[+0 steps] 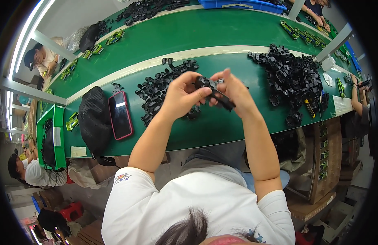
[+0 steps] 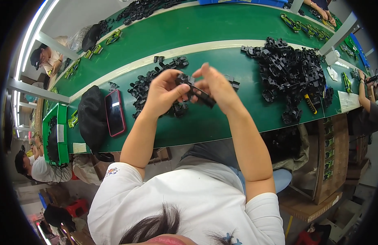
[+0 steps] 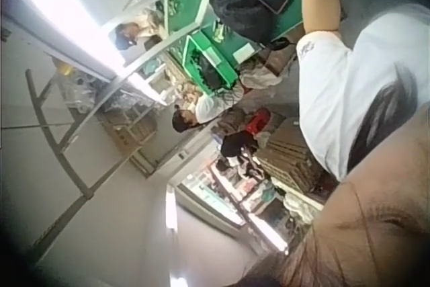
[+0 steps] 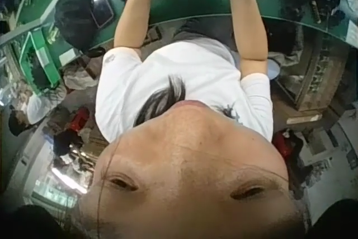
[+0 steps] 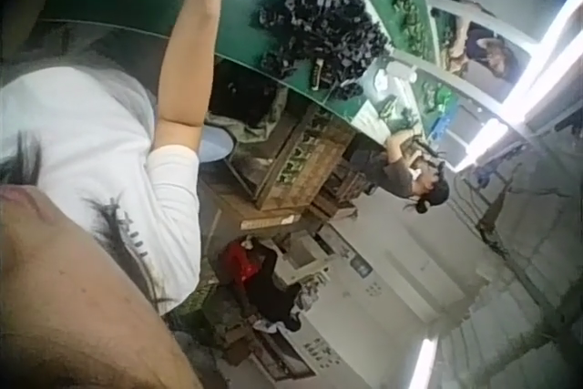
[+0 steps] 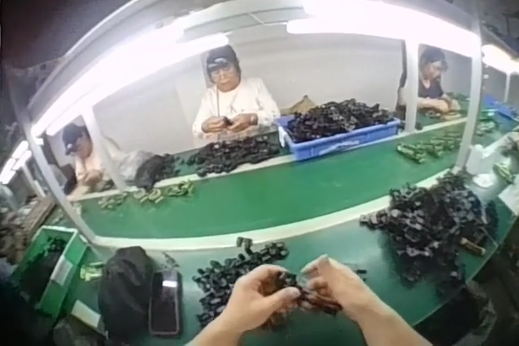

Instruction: The person assembles toy car components by fitting small plastic pieces into plastic base parts by hand and placing the assembled pieces onto the conveyor track.

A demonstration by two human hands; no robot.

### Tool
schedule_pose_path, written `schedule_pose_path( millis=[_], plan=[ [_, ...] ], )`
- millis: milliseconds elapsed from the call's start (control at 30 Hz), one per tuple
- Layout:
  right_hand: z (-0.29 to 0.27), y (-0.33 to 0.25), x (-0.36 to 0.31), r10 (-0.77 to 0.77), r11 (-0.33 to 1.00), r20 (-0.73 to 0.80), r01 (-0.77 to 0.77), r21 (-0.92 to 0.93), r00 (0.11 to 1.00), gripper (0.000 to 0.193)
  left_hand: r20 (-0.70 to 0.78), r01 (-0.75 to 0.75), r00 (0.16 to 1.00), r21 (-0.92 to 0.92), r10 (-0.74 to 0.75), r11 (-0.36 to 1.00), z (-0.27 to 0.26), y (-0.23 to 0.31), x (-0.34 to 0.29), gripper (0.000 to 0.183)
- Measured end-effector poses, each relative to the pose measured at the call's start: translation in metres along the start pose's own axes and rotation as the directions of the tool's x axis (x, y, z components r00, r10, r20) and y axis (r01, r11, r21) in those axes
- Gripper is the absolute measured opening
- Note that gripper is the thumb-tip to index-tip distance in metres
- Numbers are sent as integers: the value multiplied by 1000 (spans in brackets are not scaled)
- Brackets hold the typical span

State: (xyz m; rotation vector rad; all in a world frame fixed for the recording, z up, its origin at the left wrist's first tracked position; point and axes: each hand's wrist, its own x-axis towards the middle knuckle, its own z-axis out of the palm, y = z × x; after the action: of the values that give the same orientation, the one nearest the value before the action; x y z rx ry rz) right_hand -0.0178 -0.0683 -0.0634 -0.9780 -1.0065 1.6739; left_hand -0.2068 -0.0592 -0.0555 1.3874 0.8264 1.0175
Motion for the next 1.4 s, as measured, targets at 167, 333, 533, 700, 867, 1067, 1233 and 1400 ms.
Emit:
schedule_pose_path(
  millis=[167,333,533,700,867,1067,1233,1400],
  plan=[
    [-4,-14,53,-219,816,-180,78,-573,959,30,-577,-273,799,-97,170,957,-37,3,17,24],
    [15,17,92,-426,-170,428,394,-903,797,44,-558,-252,823,-201,101,947,-42,0,17,23],
    [3,22,86,-431,7,275,309,-951,859,31,-497,-238,865,-286,69,928,-32,-4,19,20],
    [-4,9,75,-359,69,162,199,-978,919,19,-467,-208,881,-227,81,951,-28,-9,20,19],
    [-8,-4,70,-203,116,79,104,-988,976,17,-508,-217,857,-197,90,956,-34,-13,23,20],
    [-2,7,63,-244,69,303,328,-942,921,20,-514,-212,853,-191,87,958,-28,-14,21,21],
    [-13,6,57,-286,82,185,217,-973,940,25,-496,-163,867,-209,39,964,-21,-16,21,22],
    [-23,2,39,-468,709,-174,250,-660,866,18,-450,-132,892,-155,49,979,-9,-15,16,25]
  ],
)
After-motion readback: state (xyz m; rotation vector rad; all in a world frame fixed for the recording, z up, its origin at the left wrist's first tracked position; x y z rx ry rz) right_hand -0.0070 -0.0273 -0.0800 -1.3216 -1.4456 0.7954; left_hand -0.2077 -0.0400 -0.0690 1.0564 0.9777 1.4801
